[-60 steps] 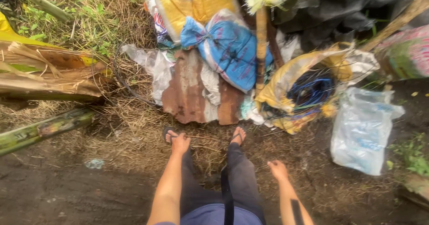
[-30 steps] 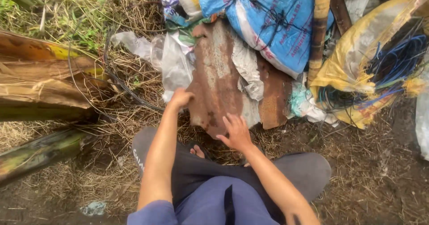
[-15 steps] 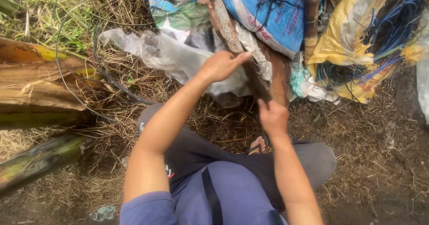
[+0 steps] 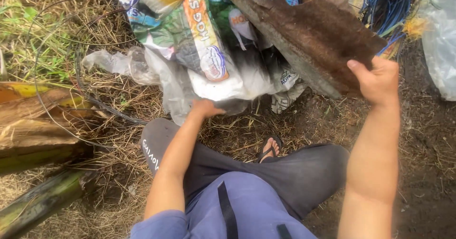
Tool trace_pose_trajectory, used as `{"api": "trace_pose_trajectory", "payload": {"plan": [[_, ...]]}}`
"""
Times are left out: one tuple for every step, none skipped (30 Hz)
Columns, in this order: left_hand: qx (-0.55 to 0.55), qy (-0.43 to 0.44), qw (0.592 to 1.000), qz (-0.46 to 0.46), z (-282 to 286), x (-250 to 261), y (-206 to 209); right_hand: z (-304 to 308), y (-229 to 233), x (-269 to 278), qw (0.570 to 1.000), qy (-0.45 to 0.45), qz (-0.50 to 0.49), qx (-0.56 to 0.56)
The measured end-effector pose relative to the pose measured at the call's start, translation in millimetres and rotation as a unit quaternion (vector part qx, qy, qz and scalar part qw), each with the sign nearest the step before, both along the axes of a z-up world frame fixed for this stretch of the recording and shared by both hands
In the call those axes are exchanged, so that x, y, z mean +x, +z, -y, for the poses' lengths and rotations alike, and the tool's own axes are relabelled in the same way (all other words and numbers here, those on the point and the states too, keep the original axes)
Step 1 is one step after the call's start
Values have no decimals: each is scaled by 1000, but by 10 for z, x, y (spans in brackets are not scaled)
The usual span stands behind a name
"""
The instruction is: Sorting through outdoor piles of discarded material and gathering electrical wires into a bag.
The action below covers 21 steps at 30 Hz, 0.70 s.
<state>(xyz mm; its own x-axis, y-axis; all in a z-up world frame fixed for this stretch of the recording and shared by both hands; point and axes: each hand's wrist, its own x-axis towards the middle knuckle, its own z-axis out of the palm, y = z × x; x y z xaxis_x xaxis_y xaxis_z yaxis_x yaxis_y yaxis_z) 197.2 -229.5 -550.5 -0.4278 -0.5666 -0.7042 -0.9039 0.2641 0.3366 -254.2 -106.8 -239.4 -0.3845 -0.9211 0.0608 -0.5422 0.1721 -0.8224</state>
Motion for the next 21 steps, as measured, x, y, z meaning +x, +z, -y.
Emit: {"api": "trace_pose_trajectory", "payload": {"plan": [[0,-1,1000,-1,75,-97,-17,-2,-43,-53,1000,-1,-1,0],[85,146,974,-153,148,-195,-33,-5,-83,-107,1000,-10,-12,10],[166,286,896,-297,221,-300,-44,-15,-123,-166,999,-20,-21,19],[167,284,896,-297,397,-497,-74,-29,-175,-225,999,-22,-22,20],[132,330,878,-319,548,-678,-112,-51,-234,-273,999,-21,-29,21],[97,375,857,-340,698,-855,-150,-74,-294,-317,999,-19,-35,22],[97,375,857,-340,838,-1036,115,-66,-297,-311,999,-19,-34,23],[26,353,841,-409,980,-1218,383,-58,-296,-305,999,-10,-31,13],[-45,326,817,-474,1135,-1408,655,-46,-292,-301,1000,-2,-28,2],[-45,325,817,-474,1233,-1484,950,-44,-331,-333,1000,-2,-28,1],[-15,297,842,-450,1310,-1587,1239,-75,-361,-377,998,-14,-63,17],[15,267,865,-424,1386,-1693,1527,-106,-391,-422,994,-25,-97,32],[16,266,865,-424,1408,-1710,1591,-40,-190,-255,994,-26,-97,33],[-20,205,903,-378,1432,-1725,1657,28,14,-86,998,-7,-68,4],[-57,141,932,-328,1475,-1736,1731,115,214,82,999,12,-38,-26],[-57,140,933,-327,1403,-1631,1772,46,26,-70,999,11,-37,-27],[-58,84,930,-352,1336,-1524,1809,-20,-168,-217,998,-1,-60,-12],[-58,28,925,-375,1272,-1418,1841,-83,-367,-365,996,-13,-83,4],[-57,26,925,-375,1174,-1346,1662,-75,-357,-357,997,-15,-82,4],[-116,-4,914,-388,1078,-1275,1479,-66,-351,-352,996,-21,-91,6],[-174,-34,900,-399,969,-1199,1290,-64,-346,-344,995,-26,-100,9]]}}
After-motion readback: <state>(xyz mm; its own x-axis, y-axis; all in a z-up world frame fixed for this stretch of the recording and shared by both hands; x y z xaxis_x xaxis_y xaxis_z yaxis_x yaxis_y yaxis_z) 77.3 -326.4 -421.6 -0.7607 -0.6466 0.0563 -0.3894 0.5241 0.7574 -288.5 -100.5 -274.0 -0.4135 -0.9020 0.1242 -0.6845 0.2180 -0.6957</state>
